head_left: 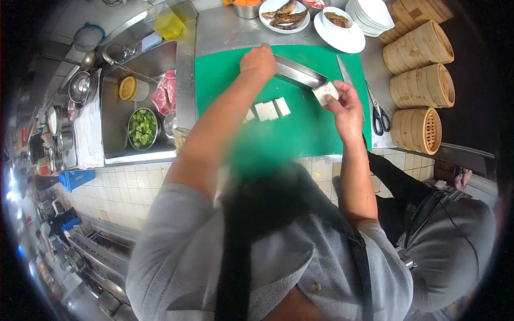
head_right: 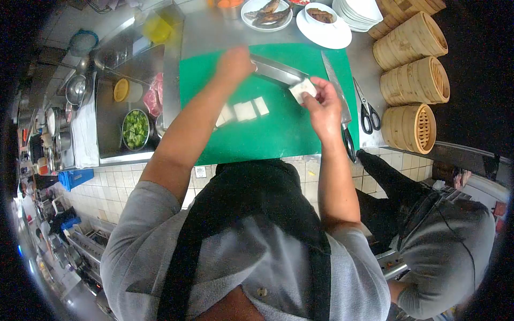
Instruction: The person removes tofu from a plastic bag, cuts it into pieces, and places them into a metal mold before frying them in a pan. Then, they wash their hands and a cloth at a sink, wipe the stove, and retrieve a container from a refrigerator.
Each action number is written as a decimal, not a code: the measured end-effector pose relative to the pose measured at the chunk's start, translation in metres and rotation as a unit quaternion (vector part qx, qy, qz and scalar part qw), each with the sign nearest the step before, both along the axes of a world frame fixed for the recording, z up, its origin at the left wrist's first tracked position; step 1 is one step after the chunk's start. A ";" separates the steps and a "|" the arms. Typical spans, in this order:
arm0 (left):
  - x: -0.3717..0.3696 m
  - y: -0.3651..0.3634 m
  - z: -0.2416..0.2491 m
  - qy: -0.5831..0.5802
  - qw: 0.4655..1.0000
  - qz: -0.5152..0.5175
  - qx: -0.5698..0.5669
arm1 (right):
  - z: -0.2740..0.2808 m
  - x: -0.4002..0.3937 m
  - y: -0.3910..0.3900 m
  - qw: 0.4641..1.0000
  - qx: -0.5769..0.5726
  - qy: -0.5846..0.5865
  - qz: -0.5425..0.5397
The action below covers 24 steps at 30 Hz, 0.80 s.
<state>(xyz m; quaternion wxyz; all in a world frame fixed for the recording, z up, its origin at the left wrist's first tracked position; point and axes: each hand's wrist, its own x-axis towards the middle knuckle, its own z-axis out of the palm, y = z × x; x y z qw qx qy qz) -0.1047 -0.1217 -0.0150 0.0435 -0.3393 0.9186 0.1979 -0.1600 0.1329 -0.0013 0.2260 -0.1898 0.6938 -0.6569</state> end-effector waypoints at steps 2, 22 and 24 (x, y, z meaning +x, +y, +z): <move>-0.001 -0.004 -0.007 0.007 1.000 -0.005 0.000 | -0.008 -0.006 -0.016 0.998 0.018 0.059 0.016; 0.054 -0.018 -0.023 0.218 0.964 0.055 0.140 | -0.052 0.003 -0.112 0.903 0.194 0.383 0.016; 0.070 -0.025 -0.023 0.252 0.945 0.075 0.196 | -0.050 0.004 -0.111 0.896 0.192 0.397 0.049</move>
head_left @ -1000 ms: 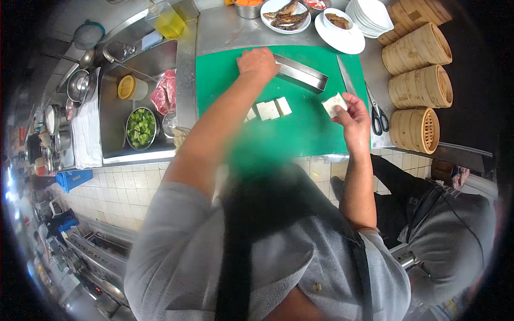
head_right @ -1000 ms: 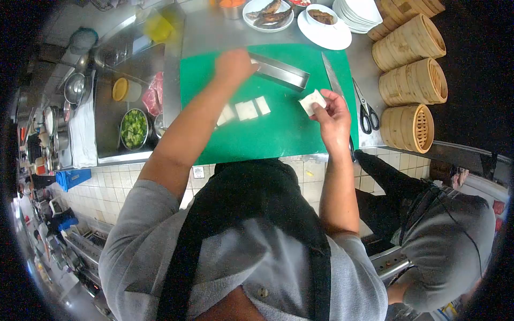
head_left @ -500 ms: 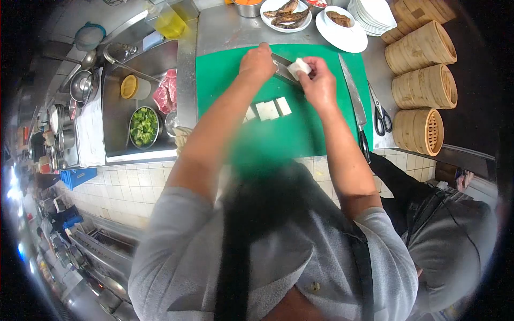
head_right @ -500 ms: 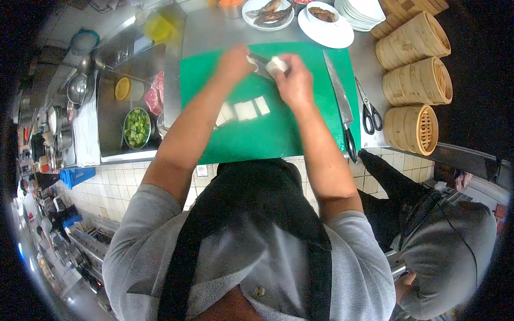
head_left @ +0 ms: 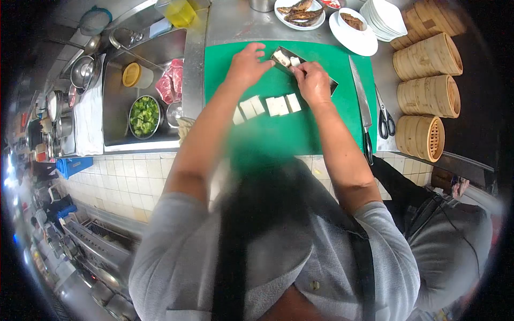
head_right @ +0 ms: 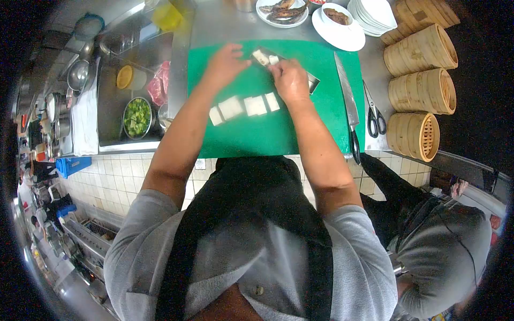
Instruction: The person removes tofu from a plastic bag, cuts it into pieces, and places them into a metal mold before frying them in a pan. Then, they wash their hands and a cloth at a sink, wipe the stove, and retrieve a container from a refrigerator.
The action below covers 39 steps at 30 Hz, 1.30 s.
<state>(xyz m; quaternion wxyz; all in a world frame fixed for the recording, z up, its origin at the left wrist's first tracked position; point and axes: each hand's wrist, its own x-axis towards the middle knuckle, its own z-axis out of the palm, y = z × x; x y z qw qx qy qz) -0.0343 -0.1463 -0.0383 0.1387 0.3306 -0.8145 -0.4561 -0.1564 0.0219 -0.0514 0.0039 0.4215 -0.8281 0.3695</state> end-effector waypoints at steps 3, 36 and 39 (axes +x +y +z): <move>0.041 -0.006 0.010 0.026 0.999 0.016 0.013 | 0.023 0.009 0.014 0.998 -0.030 0.045 0.012; 0.204 0.022 -0.006 0.165 0.950 0.178 0.194 | 0.023 0.002 0.036 0.993 -0.026 -0.038 -0.112; 0.209 0.025 -0.014 0.173 0.948 0.178 0.199 | 0.005 -0.001 0.032 0.995 -0.020 0.030 -0.089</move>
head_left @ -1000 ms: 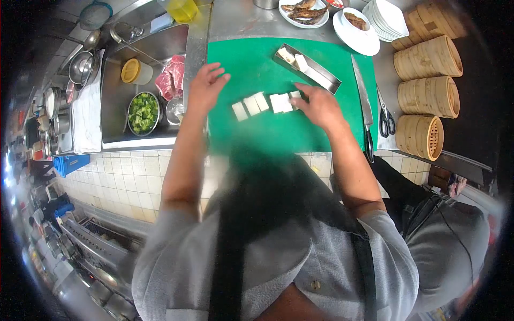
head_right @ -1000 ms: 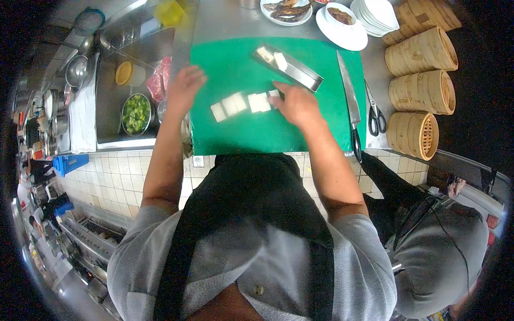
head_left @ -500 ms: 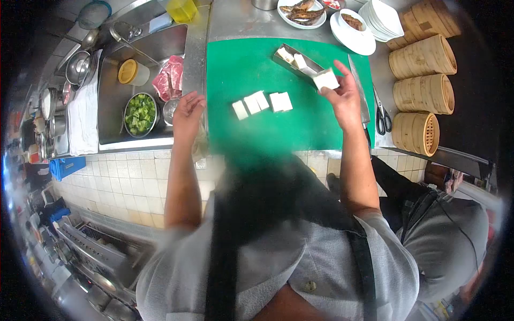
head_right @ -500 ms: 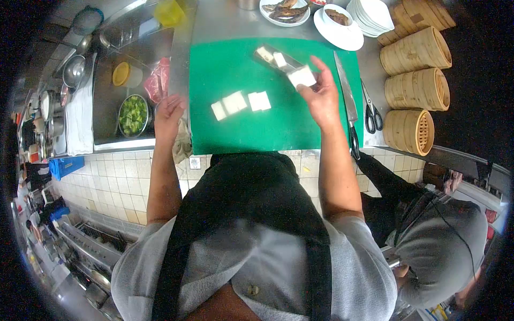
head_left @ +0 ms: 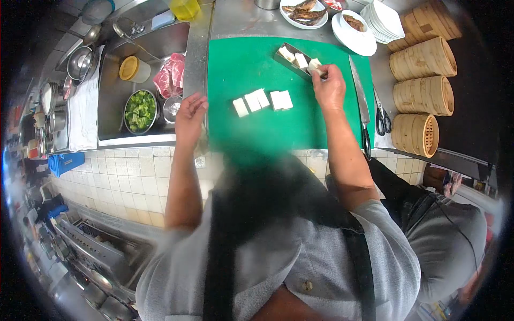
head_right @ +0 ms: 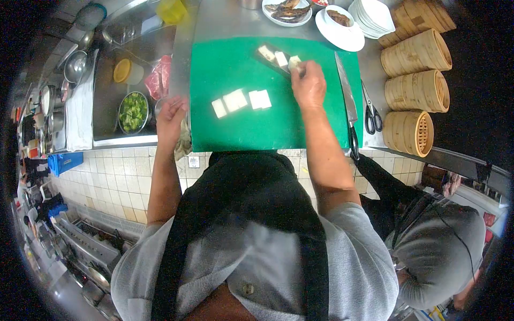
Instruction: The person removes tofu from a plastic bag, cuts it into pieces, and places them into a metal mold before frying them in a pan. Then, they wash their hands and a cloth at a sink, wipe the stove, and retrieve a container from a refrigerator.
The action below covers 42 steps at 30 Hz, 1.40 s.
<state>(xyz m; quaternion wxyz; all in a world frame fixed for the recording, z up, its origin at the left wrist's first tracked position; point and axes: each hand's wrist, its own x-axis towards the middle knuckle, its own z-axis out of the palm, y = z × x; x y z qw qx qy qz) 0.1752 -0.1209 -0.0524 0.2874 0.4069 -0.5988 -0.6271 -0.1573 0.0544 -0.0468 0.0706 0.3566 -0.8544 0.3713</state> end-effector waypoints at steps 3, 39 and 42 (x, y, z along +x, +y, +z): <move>0.003 0.002 -0.008 0.000 1.000 -0.010 0.010 | -0.007 0.001 -0.004 0.999 0.017 0.026 -0.007; -0.003 0.015 0.002 -0.017 0.999 -0.035 0.011 | -0.001 0.056 0.025 0.896 0.169 -0.364 0.192; -0.002 0.013 -0.003 -0.012 0.999 -0.042 0.000 | -0.001 0.058 0.025 0.921 0.182 -0.301 0.165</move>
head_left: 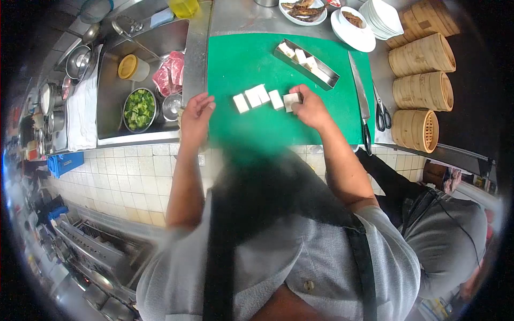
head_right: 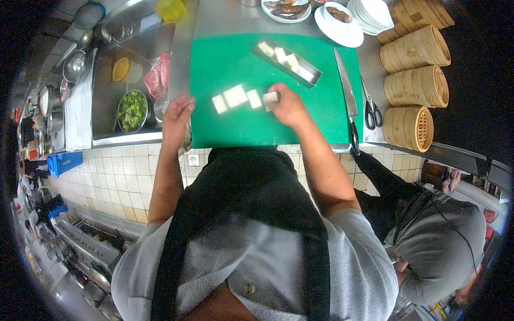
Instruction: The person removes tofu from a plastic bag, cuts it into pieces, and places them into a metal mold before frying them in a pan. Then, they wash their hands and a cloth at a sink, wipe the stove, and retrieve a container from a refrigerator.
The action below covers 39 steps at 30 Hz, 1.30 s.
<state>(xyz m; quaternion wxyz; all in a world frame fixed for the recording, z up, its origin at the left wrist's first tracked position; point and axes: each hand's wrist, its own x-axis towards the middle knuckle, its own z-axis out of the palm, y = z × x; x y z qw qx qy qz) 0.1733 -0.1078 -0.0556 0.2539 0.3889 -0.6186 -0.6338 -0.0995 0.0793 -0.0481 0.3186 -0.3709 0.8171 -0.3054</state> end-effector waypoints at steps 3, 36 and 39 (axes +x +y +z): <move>0.004 -0.001 -0.001 0.009 1.000 0.001 -0.002 | 0.001 -0.006 0.008 0.999 -0.008 0.005 -0.033; 0.010 0.012 0.009 -0.025 0.999 0.014 -0.018 | -0.005 -0.057 0.021 0.877 -0.198 0.416 -0.136; 0.010 0.013 0.008 0.001 1.000 0.019 -0.020 | -0.008 -0.065 0.027 0.907 -0.184 0.357 -0.125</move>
